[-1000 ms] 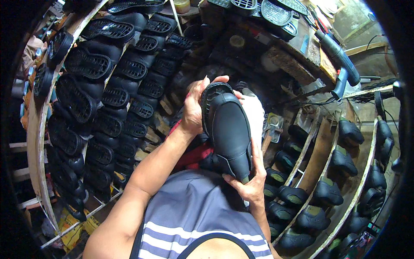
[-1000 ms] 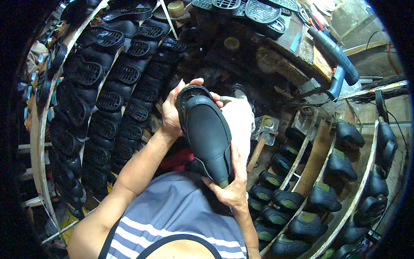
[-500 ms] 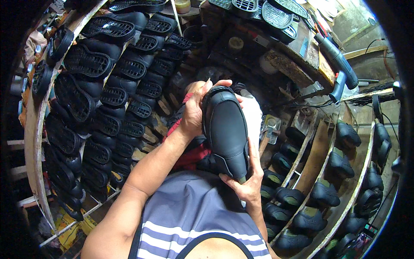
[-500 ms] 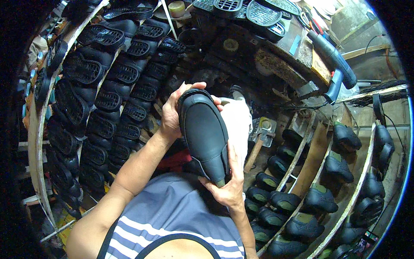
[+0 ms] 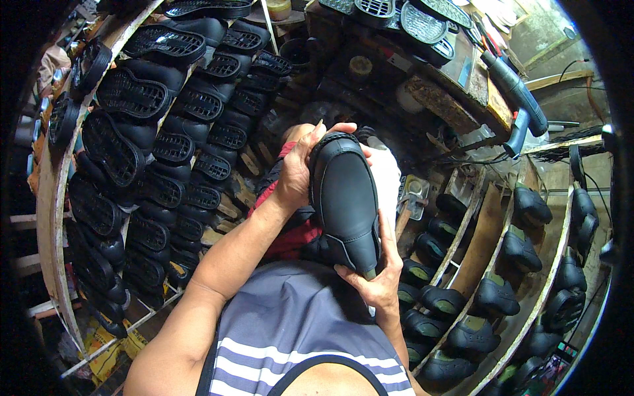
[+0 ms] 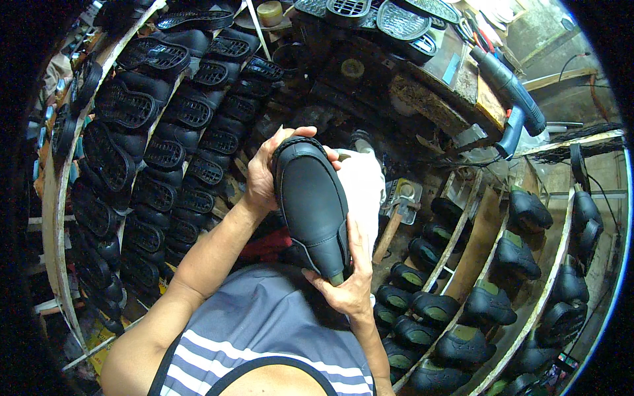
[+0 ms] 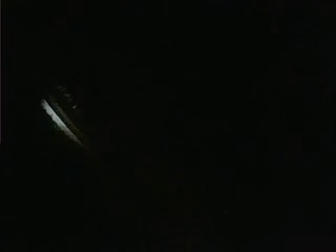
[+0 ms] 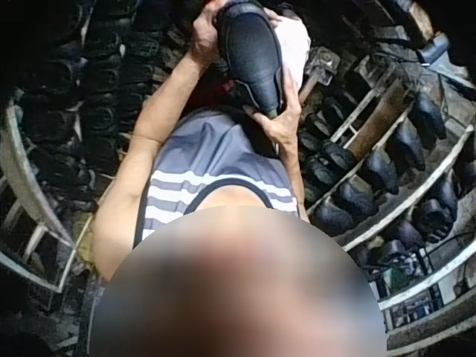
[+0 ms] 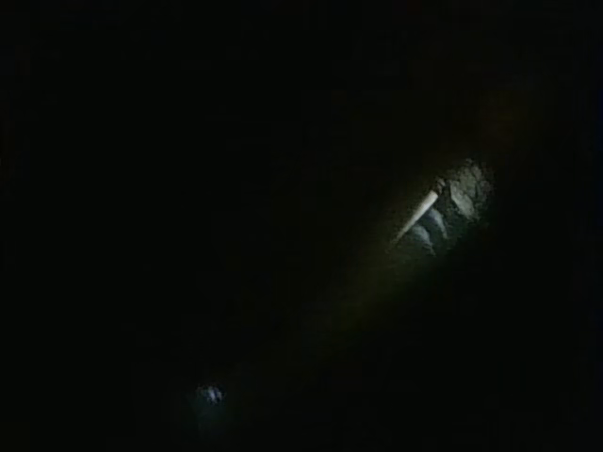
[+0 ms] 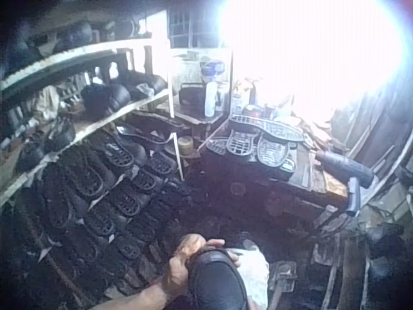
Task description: The person picks slipper uppers and soles from shelves, aligns and presses them together by hand, and uses a heat gun to warm the soles before assembly. The person handles several pairs one at a time and places finished units on the workbench.
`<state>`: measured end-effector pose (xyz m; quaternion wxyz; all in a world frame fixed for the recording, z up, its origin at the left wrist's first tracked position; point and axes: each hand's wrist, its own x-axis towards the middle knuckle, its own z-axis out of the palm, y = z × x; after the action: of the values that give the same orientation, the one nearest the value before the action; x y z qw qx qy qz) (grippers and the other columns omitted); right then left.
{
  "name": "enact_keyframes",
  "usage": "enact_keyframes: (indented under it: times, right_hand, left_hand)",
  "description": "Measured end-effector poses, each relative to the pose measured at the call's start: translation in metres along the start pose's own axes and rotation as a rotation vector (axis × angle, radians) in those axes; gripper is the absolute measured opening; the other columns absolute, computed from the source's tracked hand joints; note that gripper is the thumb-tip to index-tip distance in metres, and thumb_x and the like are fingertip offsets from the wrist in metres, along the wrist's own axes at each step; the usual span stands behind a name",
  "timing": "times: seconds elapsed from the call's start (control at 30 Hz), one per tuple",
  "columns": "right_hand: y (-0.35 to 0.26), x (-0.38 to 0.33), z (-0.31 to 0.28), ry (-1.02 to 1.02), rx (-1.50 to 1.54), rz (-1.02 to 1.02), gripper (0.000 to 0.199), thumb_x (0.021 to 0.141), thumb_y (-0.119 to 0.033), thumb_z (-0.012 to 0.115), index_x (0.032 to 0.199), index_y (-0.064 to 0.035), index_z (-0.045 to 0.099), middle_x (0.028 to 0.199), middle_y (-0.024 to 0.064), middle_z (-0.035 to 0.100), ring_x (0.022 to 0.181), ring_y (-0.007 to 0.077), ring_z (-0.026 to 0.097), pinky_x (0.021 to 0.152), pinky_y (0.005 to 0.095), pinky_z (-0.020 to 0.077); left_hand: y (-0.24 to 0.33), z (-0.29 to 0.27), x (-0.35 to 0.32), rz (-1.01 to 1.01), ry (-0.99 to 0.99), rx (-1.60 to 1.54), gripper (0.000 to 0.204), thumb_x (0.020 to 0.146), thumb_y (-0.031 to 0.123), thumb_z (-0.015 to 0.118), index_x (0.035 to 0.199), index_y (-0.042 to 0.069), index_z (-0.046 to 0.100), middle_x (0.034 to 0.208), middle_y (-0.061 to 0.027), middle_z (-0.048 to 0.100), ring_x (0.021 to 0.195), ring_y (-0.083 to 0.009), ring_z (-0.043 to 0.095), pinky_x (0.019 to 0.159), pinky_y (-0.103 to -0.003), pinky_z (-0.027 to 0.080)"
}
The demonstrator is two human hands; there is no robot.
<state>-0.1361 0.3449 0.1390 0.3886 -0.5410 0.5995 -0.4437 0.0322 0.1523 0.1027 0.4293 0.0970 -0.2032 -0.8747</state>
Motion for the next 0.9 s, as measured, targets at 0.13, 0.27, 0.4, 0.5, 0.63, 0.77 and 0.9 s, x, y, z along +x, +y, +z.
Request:
enact_keyframes:
  times: [0.13, 0.27, 0.4, 0.5, 0.63, 0.77, 0.9]
  right_hand:
    - [-0.0002, 0.0003, 0.0000, 0.002, -0.031, -0.014, 0.118, 0.068, -0.019, 0.099, 0.167, 0.0045, 0.039, 0.158, 0.0267, 0.054, 0.147, 0.0403, 0.053, 0.126, 0.0466, 0.0389]
    - [0.0007, 0.0008, -0.0012, -0.003, -0.039, -0.026, 0.118, 0.068, -0.018, 0.098, 0.167, 0.0040, 0.039, 0.156, 0.0267, 0.054, 0.146, 0.0404, 0.054, 0.125, 0.0466, 0.0398]
    - [0.0018, 0.0003, -0.0023, -0.030, -0.026, -0.001, 0.123, 0.068, -0.020, 0.100, 0.168, 0.0071, 0.035, 0.168, 0.0266, 0.047, 0.156, 0.0334, 0.047, 0.131, 0.0438, 0.0323]
    - [0.0013, -0.0004, -0.0027, -0.031, -0.016, 0.018, 0.122, 0.068, -0.019, 0.100, 0.168, 0.0073, 0.035, 0.167, 0.0264, 0.048, 0.155, 0.0336, 0.048, 0.130, 0.0435, 0.0326]
    - [0.0000, -0.0003, -0.0036, -0.035, -0.001, 0.027, 0.121, 0.069, -0.018, 0.099, 0.168, 0.0068, 0.035, 0.166, 0.0268, 0.049, 0.155, 0.0342, 0.048, 0.130, 0.0433, 0.0328]
    - [0.0000, -0.0012, -0.0036, -0.036, -0.020, 0.027, 0.121, 0.069, -0.017, 0.098, 0.169, 0.0061, 0.035, 0.165, 0.0270, 0.050, 0.154, 0.0344, 0.049, 0.130, 0.0436, 0.0331]
    - [0.0010, -0.0016, -0.0019, -0.031, -0.041, 0.028, 0.121, 0.068, -0.017, 0.098, 0.169, 0.0060, 0.034, 0.165, 0.0263, 0.050, 0.154, 0.0344, 0.050, 0.130, 0.0436, 0.0339]
  left_hand:
    - [0.0014, 0.0014, 0.0000, -0.002, 0.009, 0.040, 0.065, 0.114, 0.058, 0.038, 0.152, 0.008, 0.055, 0.133, -0.0343, 0.070, 0.126, -0.0479, 0.070, 0.109, -0.059, 0.057]
    - [0.0018, 0.0042, 0.0009, -0.012, 0.014, 0.056, 0.064, 0.113, 0.057, 0.041, 0.151, 0.008, 0.056, 0.132, -0.0340, 0.070, 0.125, -0.0472, 0.070, 0.108, -0.058, 0.058]
    - [0.0014, 0.0073, 0.0007, 0.000, -0.029, 0.095, 0.063, 0.117, 0.057, 0.035, 0.156, 0.010, 0.052, 0.133, -0.0279, 0.072, 0.118, -0.0338, 0.075, 0.103, -0.049, 0.062]
    - [0.0011, 0.0088, 0.0012, -0.004, -0.028, 0.102, 0.063, 0.117, 0.057, 0.035, 0.156, 0.010, 0.051, 0.133, -0.0278, 0.072, 0.118, -0.0338, 0.075, 0.103, -0.049, 0.062]
    - [-0.0002, 0.0096, 0.0013, 0.005, -0.024, 0.078, 0.064, 0.117, 0.057, 0.036, 0.157, 0.009, 0.051, 0.133, -0.0276, 0.072, 0.117, -0.0340, 0.075, 0.102, -0.049, 0.062]
    - [-0.0003, 0.0084, 0.0011, 0.001, 0.026, 0.103, 0.063, 0.117, 0.055, 0.037, 0.157, 0.008, 0.051, 0.132, -0.0269, 0.073, 0.115, -0.0341, 0.076, 0.102, -0.049, 0.063]
    - [0.0003, 0.0066, 0.0019, -0.018, 0.011, 0.072, 0.064, 0.117, 0.055, 0.037, 0.158, 0.009, 0.050, 0.132, -0.0267, 0.073, 0.114, -0.0341, 0.077, 0.102, -0.049, 0.063]
